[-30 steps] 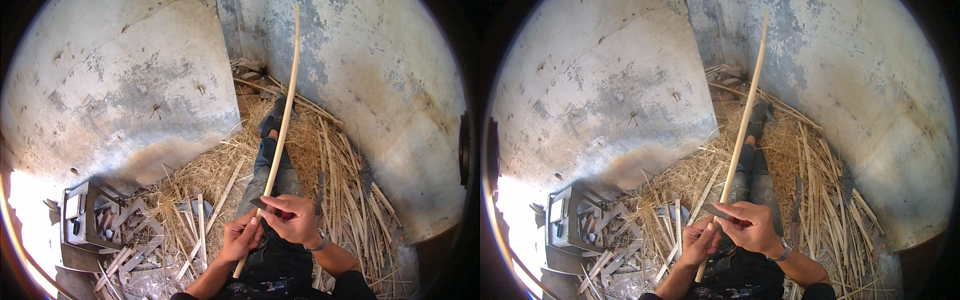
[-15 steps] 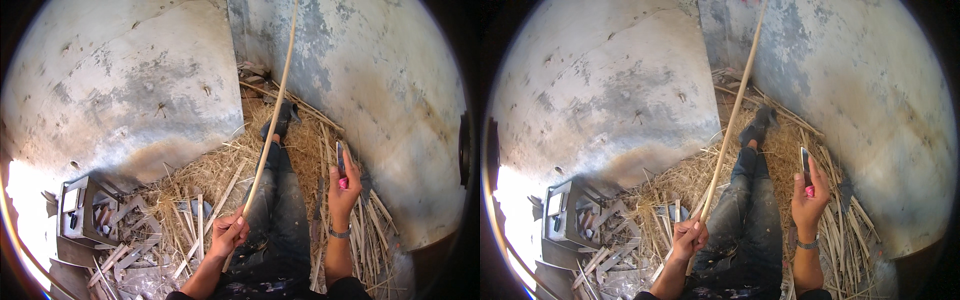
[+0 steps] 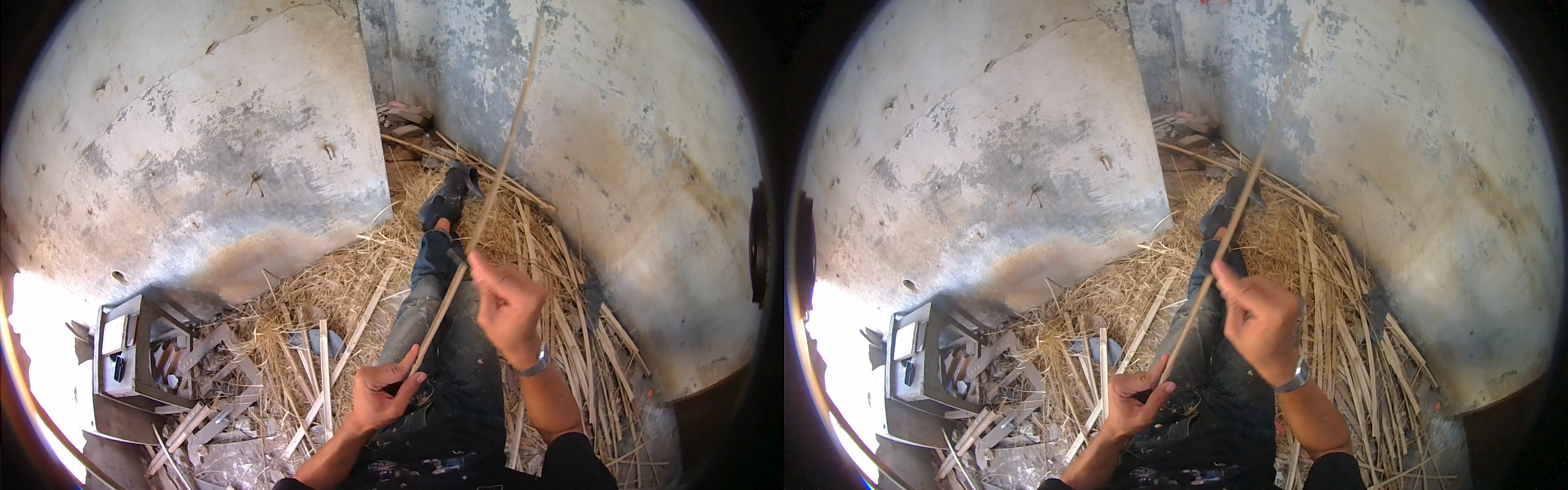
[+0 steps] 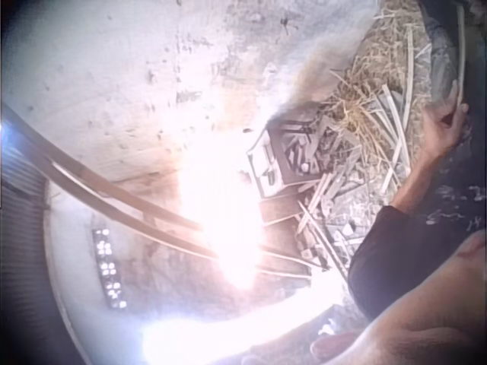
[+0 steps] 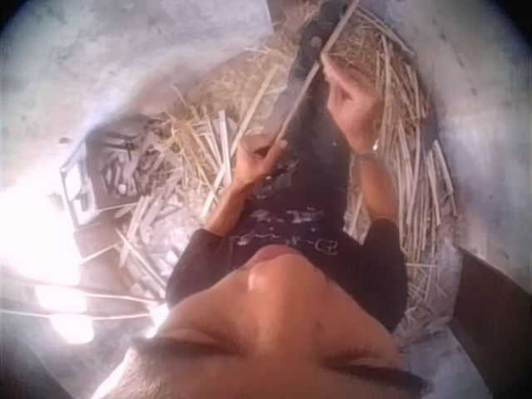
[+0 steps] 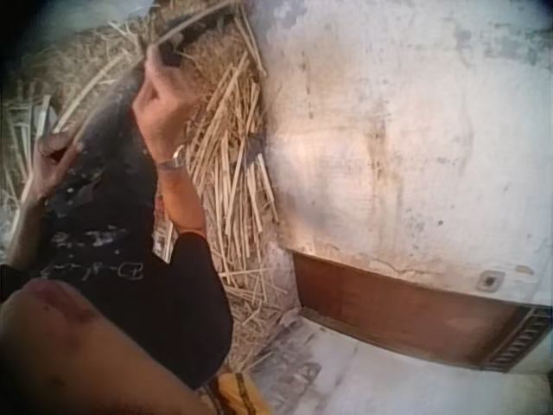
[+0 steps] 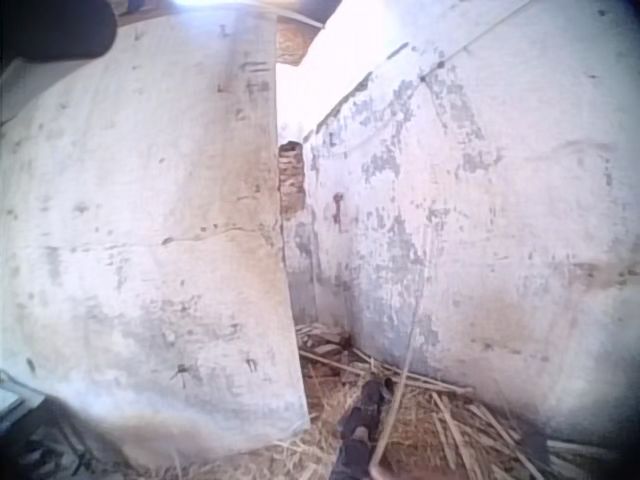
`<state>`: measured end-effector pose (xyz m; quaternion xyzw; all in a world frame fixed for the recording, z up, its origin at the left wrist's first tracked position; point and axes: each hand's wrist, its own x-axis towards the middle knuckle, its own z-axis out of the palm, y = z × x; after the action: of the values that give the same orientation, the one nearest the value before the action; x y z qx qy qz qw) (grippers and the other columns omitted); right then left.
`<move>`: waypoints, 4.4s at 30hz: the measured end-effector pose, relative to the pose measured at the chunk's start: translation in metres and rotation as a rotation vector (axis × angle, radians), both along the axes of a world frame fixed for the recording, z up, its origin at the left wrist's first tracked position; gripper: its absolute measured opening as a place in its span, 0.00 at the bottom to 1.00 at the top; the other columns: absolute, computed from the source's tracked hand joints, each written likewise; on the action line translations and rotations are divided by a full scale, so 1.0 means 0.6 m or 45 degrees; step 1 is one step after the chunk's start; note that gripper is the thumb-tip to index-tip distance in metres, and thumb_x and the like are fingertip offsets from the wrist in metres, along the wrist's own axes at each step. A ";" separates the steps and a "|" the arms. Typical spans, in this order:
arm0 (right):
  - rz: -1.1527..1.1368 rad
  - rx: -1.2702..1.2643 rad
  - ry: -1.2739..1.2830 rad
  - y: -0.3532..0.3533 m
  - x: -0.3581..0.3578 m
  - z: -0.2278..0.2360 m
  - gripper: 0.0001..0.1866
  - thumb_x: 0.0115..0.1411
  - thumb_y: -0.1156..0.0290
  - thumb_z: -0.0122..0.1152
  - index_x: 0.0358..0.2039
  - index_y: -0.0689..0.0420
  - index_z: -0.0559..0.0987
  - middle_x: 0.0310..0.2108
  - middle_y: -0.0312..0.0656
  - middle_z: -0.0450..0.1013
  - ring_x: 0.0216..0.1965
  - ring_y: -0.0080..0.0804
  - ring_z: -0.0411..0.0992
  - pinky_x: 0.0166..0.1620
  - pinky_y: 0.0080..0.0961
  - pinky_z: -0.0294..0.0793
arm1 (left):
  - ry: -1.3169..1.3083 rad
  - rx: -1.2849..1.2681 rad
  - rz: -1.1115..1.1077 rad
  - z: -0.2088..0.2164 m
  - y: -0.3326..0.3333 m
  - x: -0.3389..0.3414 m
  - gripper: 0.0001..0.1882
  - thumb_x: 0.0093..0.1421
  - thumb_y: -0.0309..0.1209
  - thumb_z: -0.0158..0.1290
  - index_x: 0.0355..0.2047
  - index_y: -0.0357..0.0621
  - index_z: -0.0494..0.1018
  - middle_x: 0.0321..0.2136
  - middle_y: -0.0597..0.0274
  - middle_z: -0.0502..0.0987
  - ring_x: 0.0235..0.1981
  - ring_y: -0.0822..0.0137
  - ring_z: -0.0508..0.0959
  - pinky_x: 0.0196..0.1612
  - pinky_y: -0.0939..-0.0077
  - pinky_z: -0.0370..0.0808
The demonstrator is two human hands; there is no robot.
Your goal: The person scrapes a long wood strip by hand using a small blade, removing shavings from the surface of the strip.
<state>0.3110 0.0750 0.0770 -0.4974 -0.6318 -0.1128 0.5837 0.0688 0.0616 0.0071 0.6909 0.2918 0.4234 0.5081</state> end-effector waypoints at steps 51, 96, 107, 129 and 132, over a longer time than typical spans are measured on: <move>0.519 -0.347 0.771 -0.027 -0.035 -0.035 0.23 0.57 0.85 0.71 0.54 0.64 0.82 0.33 0.39 0.82 0.32 0.13 0.77 0.34 0.11 0.75 | 0.363 0.114 -0.132 0.024 0.034 -0.027 0.23 0.74 0.27 0.45 0.67 0.35 0.65 0.49 0.40 0.80 0.47 0.54 0.83 0.50 0.64 0.78; 0.411 -0.193 -0.232 -0.019 -0.040 -0.083 0.22 0.55 0.86 0.63 0.50 0.56 0.86 0.24 0.43 0.79 0.21 0.33 0.78 0.25 0.28 0.76 | -0.262 -0.604 -0.245 -0.021 0.010 -0.034 0.22 0.73 0.32 0.52 0.65 0.40 0.71 0.19 0.70 0.72 0.13 0.83 0.65 0.15 0.86 0.59; 0.358 -0.104 0.087 -0.009 -0.060 -0.089 0.22 0.51 0.86 0.61 0.47 0.57 0.86 0.25 0.45 0.79 0.21 0.35 0.76 0.25 0.28 0.75 | -0.274 -0.593 -0.247 -0.003 0.017 -0.024 0.26 0.72 0.38 0.54 0.64 0.36 0.70 0.20 0.67 0.73 0.13 0.81 0.66 0.14 0.86 0.59; 0.363 -0.144 0.038 -0.011 -0.051 -0.050 0.24 0.58 0.84 0.64 0.56 0.55 0.82 0.27 0.42 0.80 0.25 0.30 0.79 0.27 0.25 0.75 | -0.585 -0.868 -0.505 0.014 0.021 -0.011 0.32 0.76 0.44 0.45 0.69 0.30 0.59 0.17 0.68 0.65 0.09 0.79 0.60 0.14 0.85 0.56; 0.468 -0.200 -0.104 -0.024 -0.067 -0.080 0.27 0.53 0.85 0.65 0.55 0.53 0.83 0.23 0.41 0.76 0.21 0.39 0.74 0.26 0.32 0.74 | -0.589 -0.921 -0.452 0.008 0.022 -0.008 0.31 0.76 0.43 0.44 0.69 0.31 0.59 0.18 0.69 0.64 0.09 0.79 0.60 0.13 0.85 0.56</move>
<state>0.2710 0.0605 0.0289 -0.4127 -0.7420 0.0252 0.5277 0.0641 0.0746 0.0120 0.3960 0.1770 0.3438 0.8329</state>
